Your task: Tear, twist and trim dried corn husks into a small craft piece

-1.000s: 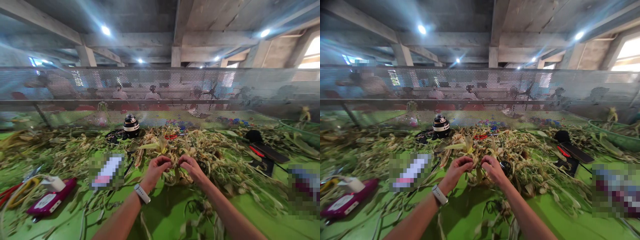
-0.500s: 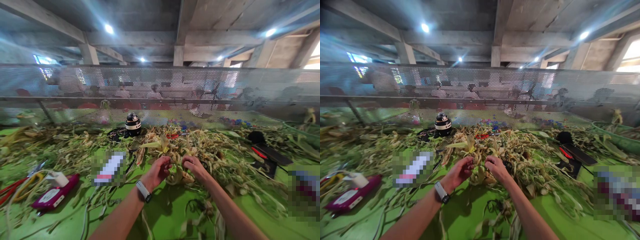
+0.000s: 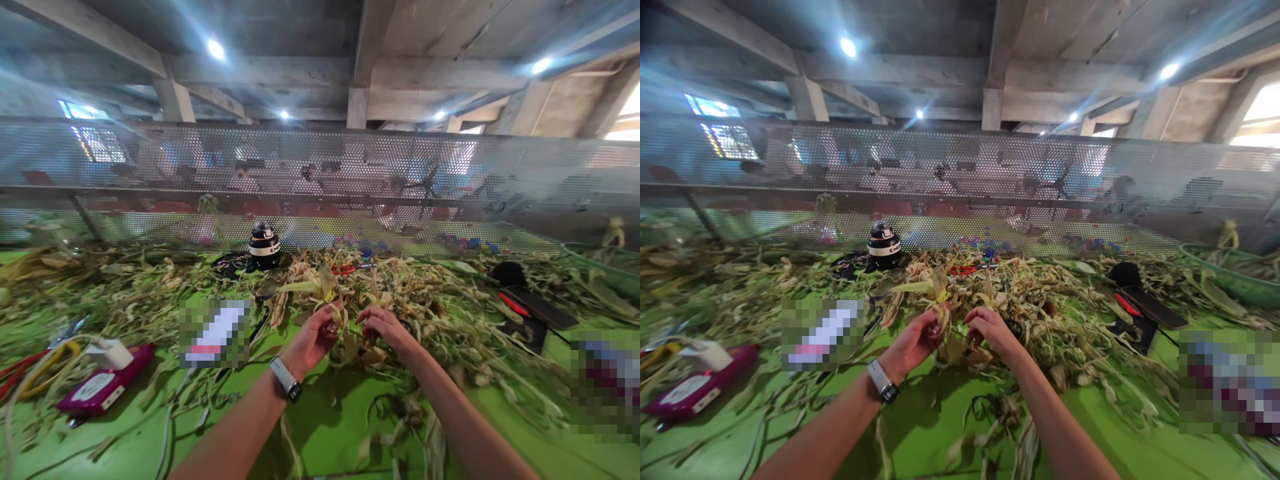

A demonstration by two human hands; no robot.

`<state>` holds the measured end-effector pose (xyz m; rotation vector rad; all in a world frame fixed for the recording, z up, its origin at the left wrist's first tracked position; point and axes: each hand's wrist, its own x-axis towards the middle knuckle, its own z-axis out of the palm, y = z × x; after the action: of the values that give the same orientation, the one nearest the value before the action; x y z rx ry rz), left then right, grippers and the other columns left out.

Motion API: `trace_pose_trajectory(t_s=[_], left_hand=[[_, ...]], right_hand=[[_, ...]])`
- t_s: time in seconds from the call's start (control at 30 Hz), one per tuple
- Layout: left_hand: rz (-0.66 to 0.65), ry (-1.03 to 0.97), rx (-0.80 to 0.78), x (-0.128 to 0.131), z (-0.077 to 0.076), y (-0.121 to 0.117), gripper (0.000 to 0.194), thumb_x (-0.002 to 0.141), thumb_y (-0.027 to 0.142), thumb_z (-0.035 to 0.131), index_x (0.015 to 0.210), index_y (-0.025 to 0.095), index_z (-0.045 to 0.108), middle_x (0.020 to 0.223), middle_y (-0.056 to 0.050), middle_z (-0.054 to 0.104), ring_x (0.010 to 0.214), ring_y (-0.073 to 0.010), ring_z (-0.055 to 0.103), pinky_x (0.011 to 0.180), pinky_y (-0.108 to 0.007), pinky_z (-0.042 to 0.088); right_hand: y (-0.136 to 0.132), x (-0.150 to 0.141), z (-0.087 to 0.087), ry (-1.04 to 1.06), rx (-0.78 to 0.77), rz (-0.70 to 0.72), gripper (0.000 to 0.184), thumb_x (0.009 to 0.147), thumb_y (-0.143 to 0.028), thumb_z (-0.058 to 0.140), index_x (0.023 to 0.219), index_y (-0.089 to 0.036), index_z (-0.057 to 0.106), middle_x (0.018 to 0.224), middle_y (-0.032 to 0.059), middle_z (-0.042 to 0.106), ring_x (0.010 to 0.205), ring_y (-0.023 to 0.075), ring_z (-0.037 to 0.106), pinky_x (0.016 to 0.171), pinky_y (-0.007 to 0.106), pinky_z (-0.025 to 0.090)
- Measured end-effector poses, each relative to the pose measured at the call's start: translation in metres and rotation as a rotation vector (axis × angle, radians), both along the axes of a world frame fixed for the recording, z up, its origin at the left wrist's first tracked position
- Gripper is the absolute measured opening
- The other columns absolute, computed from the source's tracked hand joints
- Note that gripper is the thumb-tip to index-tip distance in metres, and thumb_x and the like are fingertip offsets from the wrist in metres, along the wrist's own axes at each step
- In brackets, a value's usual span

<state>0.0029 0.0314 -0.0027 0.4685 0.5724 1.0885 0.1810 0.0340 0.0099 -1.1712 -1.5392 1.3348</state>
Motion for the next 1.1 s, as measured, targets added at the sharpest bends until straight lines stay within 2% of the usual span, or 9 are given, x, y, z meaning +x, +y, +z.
trace_pose_trajectory(t_s=[0.13, 0.27, 0.4, 0.6, 0.77, 0.97, 1.1], left_hand=[[0.029, -0.033, -0.004, 0.001, -0.005, 0.002, 0.014, 0.071, 0.007, 0.059, 0.084, 0.013, 0.059, 0.054, 0.007, 0.048, 0.040, -0.0023, 0.043, 0.039, -0.011, 0.035], [0.027, -0.038, -0.015, 0.000, -0.006, 0.004, 0.014, 0.071, 0.007, 0.059, 0.083, 0.013, 0.059, 0.052, 0.007, 0.046, 0.039, -0.0024, 0.041, 0.039, -0.012, 0.035], [0.023, -0.004, -0.003, 0.000, -0.002, 0.001, 0.021, 0.070, 0.008, 0.059, 0.090, 0.013, 0.061, 0.052, 0.007, 0.046, 0.038, -0.0022, 0.040, 0.039, -0.012, 0.035], [0.021, 0.055, -0.015, 0.002, 0.002, -0.003, 0.025, 0.071, 0.008, 0.054, 0.093, 0.015, 0.062, 0.057, 0.005, 0.053, 0.042, -0.0042, 0.046, 0.042, -0.015, 0.039], [-0.004, 0.015, 0.029, 0.002, -0.003, 0.000, 0.025, 0.070, 0.007, 0.055, 0.093, 0.014, 0.062, 0.059, 0.004, 0.054, 0.044, -0.0044, 0.048, 0.044, -0.014, 0.039], [0.056, 0.002, -0.045, 0.000, -0.003, 0.001, 0.016, 0.072, 0.008, 0.058, 0.086, 0.015, 0.058, 0.056, 0.006, 0.053, 0.041, -0.0040, 0.046, 0.042, -0.014, 0.039], [0.079, -0.013, -0.101, -0.001, -0.002, 0.001, 0.009, 0.075, 0.009, 0.057, 0.082, 0.015, 0.056, 0.053, 0.005, 0.053, 0.039, -0.0046, 0.046, 0.041, -0.015, 0.039]], right_hand=[[-0.005, -0.004, 0.000, -0.038, -0.057, 0.088, 0.025, 0.073, -0.042, 0.052, 0.078, -0.018, 0.056, 0.041, -0.0056, 0.050, 0.034, 0.0079, 0.039, 0.036, 0.021, 0.028], [-0.008, -0.005, -0.004, -0.059, -0.129, 0.197, 0.022, 0.069, -0.033, 0.057, 0.085, -0.019, 0.054, 0.039, -0.0083, 0.051, 0.031, 0.0056, 0.035, 0.035, 0.019, 0.024], [-0.008, -0.003, -0.002, -0.044, -0.107, 0.239, 0.033, 0.067, -0.028, 0.059, 0.098, -0.018, 0.054, 0.040, -0.0088, 0.053, 0.028, 0.0051, 0.035, 0.031, 0.016, 0.022], [-0.011, -0.007, -0.002, -0.083, -0.051, 0.191, 0.030, 0.068, -0.036, 0.062, 0.091, -0.017, 0.056, 0.036, -0.0109, 0.044, 0.025, 0.0049, 0.033, 0.027, 0.016, 0.021], [-0.016, -0.015, -0.005, -0.108, -0.017, 0.176, 0.022, 0.068, -0.035, 0.062, 0.080, -0.018, 0.057, 0.037, -0.0100, 0.043, 0.029, 0.0061, 0.037, 0.031, 0.017, 0.026], [-0.010, -0.012, -0.009, -0.045, -0.029, 0.133, 0.035, 0.067, -0.048, 0.064, 0.080, -0.016, 0.061, 0.040, -0.0045, 0.052, 0.030, 0.0078, 0.040, 0.034, 0.021, 0.030], [-0.004, -0.010, -0.007, 0.105, 0.041, 0.010, 0.037, 0.062, -0.051, 0.069, 0.074, -0.017, 0.062, 0.051, -0.0025, 0.057, 0.042, 0.0094, 0.047, 0.043, 0.024, 0.039]])
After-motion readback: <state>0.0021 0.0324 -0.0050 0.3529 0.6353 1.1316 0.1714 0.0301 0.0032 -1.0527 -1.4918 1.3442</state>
